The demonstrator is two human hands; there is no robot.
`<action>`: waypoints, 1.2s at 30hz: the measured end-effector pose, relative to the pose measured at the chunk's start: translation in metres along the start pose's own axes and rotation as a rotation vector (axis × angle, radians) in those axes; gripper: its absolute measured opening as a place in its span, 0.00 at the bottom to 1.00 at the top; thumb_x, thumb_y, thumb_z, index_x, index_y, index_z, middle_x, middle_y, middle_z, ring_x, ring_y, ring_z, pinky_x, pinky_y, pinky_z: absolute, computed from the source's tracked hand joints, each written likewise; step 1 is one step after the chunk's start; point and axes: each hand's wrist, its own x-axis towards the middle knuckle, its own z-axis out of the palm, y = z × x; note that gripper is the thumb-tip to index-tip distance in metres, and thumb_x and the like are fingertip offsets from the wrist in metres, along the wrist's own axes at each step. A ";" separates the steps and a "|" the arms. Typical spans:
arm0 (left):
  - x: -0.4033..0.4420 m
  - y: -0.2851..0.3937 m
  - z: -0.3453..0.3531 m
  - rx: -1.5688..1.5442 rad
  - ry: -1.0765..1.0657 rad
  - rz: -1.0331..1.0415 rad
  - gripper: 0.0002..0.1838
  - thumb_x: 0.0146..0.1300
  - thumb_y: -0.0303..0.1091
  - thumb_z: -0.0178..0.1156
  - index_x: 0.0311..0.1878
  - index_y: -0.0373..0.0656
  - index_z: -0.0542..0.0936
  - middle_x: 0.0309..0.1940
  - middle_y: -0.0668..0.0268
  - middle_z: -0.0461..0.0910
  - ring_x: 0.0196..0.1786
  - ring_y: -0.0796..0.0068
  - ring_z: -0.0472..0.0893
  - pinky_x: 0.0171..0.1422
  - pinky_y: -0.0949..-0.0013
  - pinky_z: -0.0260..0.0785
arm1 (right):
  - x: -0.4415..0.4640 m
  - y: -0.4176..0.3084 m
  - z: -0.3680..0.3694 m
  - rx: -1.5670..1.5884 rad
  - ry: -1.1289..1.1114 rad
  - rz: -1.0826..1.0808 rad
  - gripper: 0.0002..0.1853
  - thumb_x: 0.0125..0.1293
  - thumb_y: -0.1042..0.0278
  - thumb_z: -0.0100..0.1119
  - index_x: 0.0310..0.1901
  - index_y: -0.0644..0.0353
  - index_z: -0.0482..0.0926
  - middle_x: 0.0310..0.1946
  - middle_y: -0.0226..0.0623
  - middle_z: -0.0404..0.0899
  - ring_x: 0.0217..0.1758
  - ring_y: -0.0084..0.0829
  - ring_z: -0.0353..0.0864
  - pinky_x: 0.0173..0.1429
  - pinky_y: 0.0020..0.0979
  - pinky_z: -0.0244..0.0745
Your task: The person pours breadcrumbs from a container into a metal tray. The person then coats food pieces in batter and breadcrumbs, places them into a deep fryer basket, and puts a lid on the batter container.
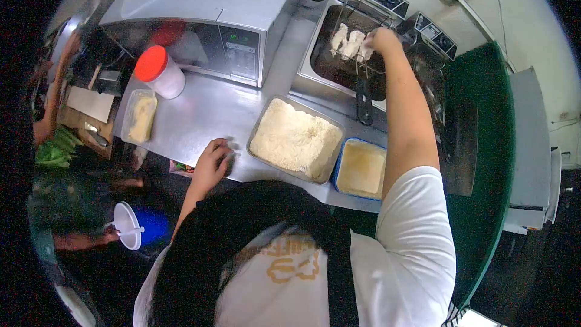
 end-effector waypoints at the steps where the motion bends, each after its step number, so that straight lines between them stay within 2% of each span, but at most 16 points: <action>1: -0.001 0.001 0.001 -0.006 0.011 0.000 0.10 0.58 0.23 0.59 0.43 0.37 0.81 0.56 0.52 0.74 0.53 0.50 0.78 0.58 0.58 0.70 | 0.000 0.003 0.005 0.034 0.071 0.064 0.17 0.51 0.55 0.69 0.43 0.49 0.87 0.41 0.44 0.85 0.48 0.43 0.85 0.54 0.39 0.78; 4: -0.001 0.002 0.000 -0.002 0.030 0.017 0.10 0.58 0.23 0.59 0.44 0.37 0.81 0.56 0.52 0.74 0.53 0.50 0.78 0.58 0.59 0.71 | -0.027 -0.006 -0.013 0.298 0.545 0.167 0.14 0.53 0.58 0.68 0.42 0.50 0.86 0.37 0.40 0.86 0.44 0.42 0.85 0.51 0.39 0.78; 6: -0.001 0.003 0.002 0.022 0.039 0.032 0.11 0.58 0.23 0.59 0.44 0.37 0.80 0.57 0.53 0.73 0.52 0.52 0.79 0.56 0.60 0.71 | -0.065 -0.014 -0.024 0.486 0.772 0.164 0.11 0.53 0.63 0.69 0.37 0.56 0.85 0.29 0.36 0.84 0.34 0.34 0.84 0.44 0.34 0.77; 7: -0.001 0.007 0.000 0.007 0.035 0.016 0.11 0.58 0.22 0.59 0.45 0.37 0.80 0.57 0.53 0.73 0.52 0.53 0.79 0.55 0.61 0.72 | -0.094 -0.027 -0.024 0.701 0.923 0.120 0.09 0.52 0.68 0.70 0.29 0.62 0.80 0.21 0.31 0.78 0.25 0.24 0.75 0.36 0.27 0.72; 8: -0.001 0.014 -0.003 -0.010 0.027 0.000 0.11 0.58 0.22 0.59 0.45 0.37 0.80 0.58 0.54 0.73 0.52 0.54 0.79 0.54 0.62 0.72 | -0.127 -0.039 -0.025 0.811 1.043 0.086 0.11 0.53 0.70 0.69 0.25 0.62 0.74 0.19 0.27 0.72 0.23 0.20 0.66 0.33 0.23 0.66; 11: -0.003 0.020 0.004 -0.027 0.003 0.001 0.12 0.57 0.22 0.59 0.46 0.37 0.80 0.59 0.56 0.72 0.51 0.58 0.80 0.52 0.65 0.72 | -0.223 -0.090 0.005 0.725 1.327 -0.034 0.19 0.56 0.74 0.68 0.19 0.57 0.64 0.17 0.26 0.62 0.21 0.21 0.57 0.27 0.27 0.55; 14: -0.001 0.031 0.011 -0.026 -0.022 0.012 0.12 0.58 0.22 0.60 0.46 0.37 0.80 0.61 0.57 0.71 0.52 0.60 0.79 0.54 0.65 0.71 | -0.276 -0.149 0.071 0.958 1.272 0.019 0.17 0.57 0.79 0.63 0.19 0.58 0.63 0.16 0.32 0.60 0.21 0.26 0.59 0.26 0.29 0.56; 17: 0.003 0.043 0.012 -0.028 -0.031 0.084 0.12 0.58 0.21 0.60 0.46 0.37 0.80 0.61 0.56 0.71 0.53 0.59 0.79 0.56 0.64 0.70 | -0.295 -0.173 0.115 0.873 0.961 -0.155 0.10 0.54 0.81 0.60 0.22 0.59 0.69 0.19 0.40 0.69 0.22 0.39 0.70 0.28 0.37 0.64; 19: 0.006 0.054 0.015 -0.007 -0.020 0.128 0.12 0.58 0.21 0.59 0.46 0.37 0.80 0.61 0.55 0.70 0.53 0.58 0.78 0.57 0.64 0.70 | -0.296 -0.177 0.127 0.879 0.521 -0.072 0.06 0.55 0.75 0.65 0.27 0.61 0.76 0.28 0.38 0.79 0.31 0.43 0.77 0.35 0.37 0.72; 21: 0.009 0.060 0.022 -0.008 -0.039 0.164 0.12 0.58 0.21 0.59 0.46 0.37 0.80 0.61 0.55 0.70 0.53 0.58 0.79 0.56 0.64 0.70 | -0.305 -0.177 0.135 0.618 0.444 -0.306 0.05 0.55 0.72 0.66 0.33 0.60 0.80 0.39 0.42 0.80 0.42 0.45 0.79 0.46 0.40 0.75; 23: 0.011 0.068 0.031 -0.012 -0.061 0.179 0.12 0.57 0.21 0.59 0.46 0.37 0.80 0.61 0.55 0.70 0.52 0.59 0.79 0.56 0.64 0.71 | -0.319 -0.172 0.130 0.564 0.373 -0.385 0.09 0.55 0.71 0.66 0.39 0.58 0.82 0.47 0.45 0.80 0.50 0.46 0.80 0.55 0.41 0.75; 25: 0.013 0.075 0.043 -0.019 -0.079 0.175 0.13 0.57 0.21 0.60 0.46 0.38 0.80 0.61 0.55 0.70 0.52 0.60 0.79 0.55 0.64 0.71 | -0.328 -0.162 0.122 0.719 0.322 -0.323 0.13 0.56 0.70 0.65 0.44 0.57 0.83 0.55 0.45 0.78 0.58 0.46 0.77 0.63 0.43 0.72; 28: 0.018 0.096 0.057 -0.010 -0.107 0.191 0.13 0.57 0.21 0.60 0.46 0.39 0.81 0.62 0.55 0.70 0.51 0.60 0.79 0.54 0.65 0.72 | -0.342 -0.110 0.113 0.650 0.355 -0.209 0.15 0.56 0.68 0.64 0.47 0.55 0.83 0.54 0.44 0.78 0.54 0.44 0.79 0.58 0.40 0.76; 32: 0.022 0.113 0.075 -0.106 -0.106 0.142 0.14 0.57 0.21 0.59 0.47 0.40 0.81 0.61 0.56 0.71 0.52 0.61 0.79 0.52 0.67 0.72 | -0.377 -0.014 0.116 0.542 0.570 0.166 0.11 0.59 0.70 0.63 0.43 0.60 0.84 0.40 0.45 0.84 0.45 0.48 0.83 0.50 0.39 0.79; 34: 0.024 0.124 0.079 -0.117 -0.084 0.146 0.14 0.57 0.21 0.59 0.47 0.40 0.81 0.61 0.57 0.71 0.52 0.61 0.78 0.50 0.68 0.72 | -0.400 0.021 0.117 0.547 0.361 0.510 0.11 0.63 0.65 0.61 0.42 0.61 0.84 0.37 0.46 0.84 0.42 0.49 0.83 0.51 0.38 0.78; 36: 0.026 0.133 0.082 -0.105 -0.073 0.172 0.14 0.57 0.21 0.59 0.47 0.40 0.81 0.61 0.58 0.71 0.52 0.62 0.78 0.50 0.68 0.71 | -0.419 0.060 0.137 0.629 0.187 0.550 0.15 0.64 0.59 0.58 0.44 0.62 0.83 0.40 0.50 0.84 0.45 0.50 0.82 0.52 0.42 0.76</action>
